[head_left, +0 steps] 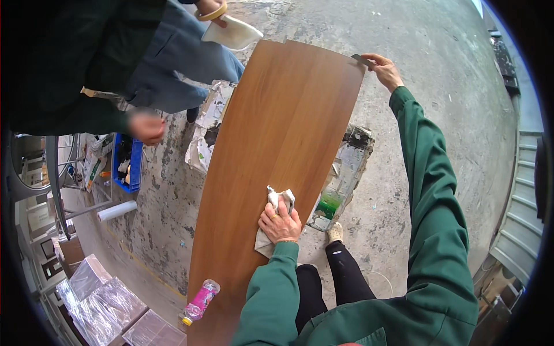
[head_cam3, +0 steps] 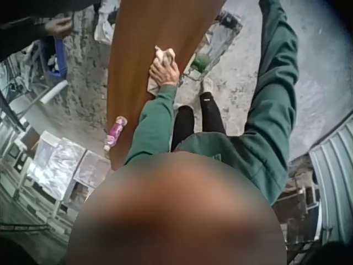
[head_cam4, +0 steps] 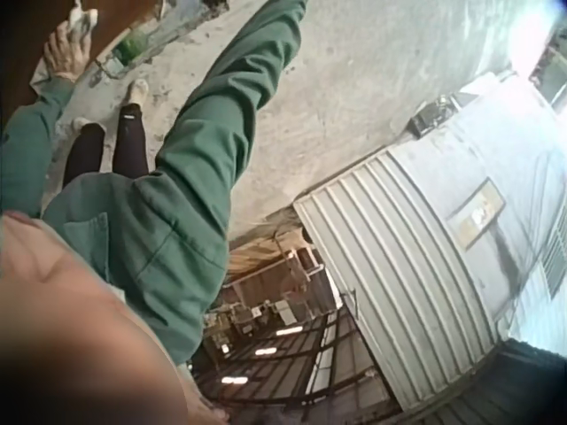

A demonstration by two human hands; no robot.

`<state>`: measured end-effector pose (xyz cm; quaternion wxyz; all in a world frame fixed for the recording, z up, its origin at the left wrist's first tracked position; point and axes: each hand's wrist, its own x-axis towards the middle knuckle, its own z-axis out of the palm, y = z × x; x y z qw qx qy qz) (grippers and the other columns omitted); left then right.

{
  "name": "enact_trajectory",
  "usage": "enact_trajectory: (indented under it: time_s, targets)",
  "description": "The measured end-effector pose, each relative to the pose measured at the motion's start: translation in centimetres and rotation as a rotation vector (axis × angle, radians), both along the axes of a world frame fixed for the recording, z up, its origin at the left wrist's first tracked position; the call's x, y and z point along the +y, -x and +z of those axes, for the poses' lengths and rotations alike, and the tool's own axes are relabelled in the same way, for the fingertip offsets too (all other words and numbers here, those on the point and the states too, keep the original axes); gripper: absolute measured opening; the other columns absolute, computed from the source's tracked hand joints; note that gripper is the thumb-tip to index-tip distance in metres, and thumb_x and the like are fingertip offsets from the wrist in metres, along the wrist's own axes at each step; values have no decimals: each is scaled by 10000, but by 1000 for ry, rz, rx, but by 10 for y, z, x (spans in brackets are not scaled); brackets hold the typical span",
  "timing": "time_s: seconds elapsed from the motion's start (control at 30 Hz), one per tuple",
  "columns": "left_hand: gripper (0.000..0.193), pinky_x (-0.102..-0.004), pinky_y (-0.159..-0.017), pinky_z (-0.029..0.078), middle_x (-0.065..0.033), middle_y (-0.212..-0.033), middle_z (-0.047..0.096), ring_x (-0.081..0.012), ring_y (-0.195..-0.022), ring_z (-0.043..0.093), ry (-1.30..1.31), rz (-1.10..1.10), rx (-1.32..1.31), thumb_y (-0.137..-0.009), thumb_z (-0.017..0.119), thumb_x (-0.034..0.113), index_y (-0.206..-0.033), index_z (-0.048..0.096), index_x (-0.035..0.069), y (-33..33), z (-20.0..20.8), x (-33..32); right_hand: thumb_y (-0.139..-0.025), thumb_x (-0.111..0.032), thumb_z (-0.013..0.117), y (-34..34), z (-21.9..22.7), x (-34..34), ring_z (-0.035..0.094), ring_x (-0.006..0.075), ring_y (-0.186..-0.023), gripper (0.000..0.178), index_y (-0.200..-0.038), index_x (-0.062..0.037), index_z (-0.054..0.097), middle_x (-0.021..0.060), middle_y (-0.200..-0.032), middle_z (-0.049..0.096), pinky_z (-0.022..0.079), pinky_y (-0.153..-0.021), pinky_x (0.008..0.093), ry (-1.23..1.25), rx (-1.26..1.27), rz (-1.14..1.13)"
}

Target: Cleaning residue and smoothing the edges of wood panels using a cloth, cleaning solution, and a scraper tool.

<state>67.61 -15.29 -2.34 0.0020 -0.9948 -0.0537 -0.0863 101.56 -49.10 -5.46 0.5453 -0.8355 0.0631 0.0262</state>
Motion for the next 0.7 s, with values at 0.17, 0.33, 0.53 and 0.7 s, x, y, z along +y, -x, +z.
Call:
enact_trajectory:
  time_s: [0.17,0.33,0.53,0.7]
  targets:
    - [433,-439,-718,362,-130,-1009,421,-312,-853,446,5,0,19,-701,586,277,-1098,483,137,0,0,2,-816,1,454,-6,-10,4,532,85,-766,292,-1009,-112,642,-10,-847,622,428,-709,221,38,14,70]
    - [439,-443,-722,361,-135,-1015,420,-316,-865,446,14,-3,10,-698,588,268,-1103,483,135,-1,0,3,-791,54,417,-13,-14,1,561,114,-914,353,-1018,-102,638,17,-972,632,426,-842,235,-87,-9,99]
    - [439,-446,-721,363,-138,-1016,420,-318,-862,447,35,-11,21,-694,588,260,-1100,485,126,-2,0,-1,-773,53,419,-12,-18,-7,576,133,-914,359,-997,-109,648,34,-997,629,434,-845,248,35,-82,128]
    - [429,-447,-728,367,-141,-1018,423,-318,-860,451,24,-4,16,-699,583,257,-1096,487,126,-1,1,3,-799,-3,468,4,-5,13,593,170,-855,306,-989,-154,654,43,-932,638,453,-772,261,322,-211,87]
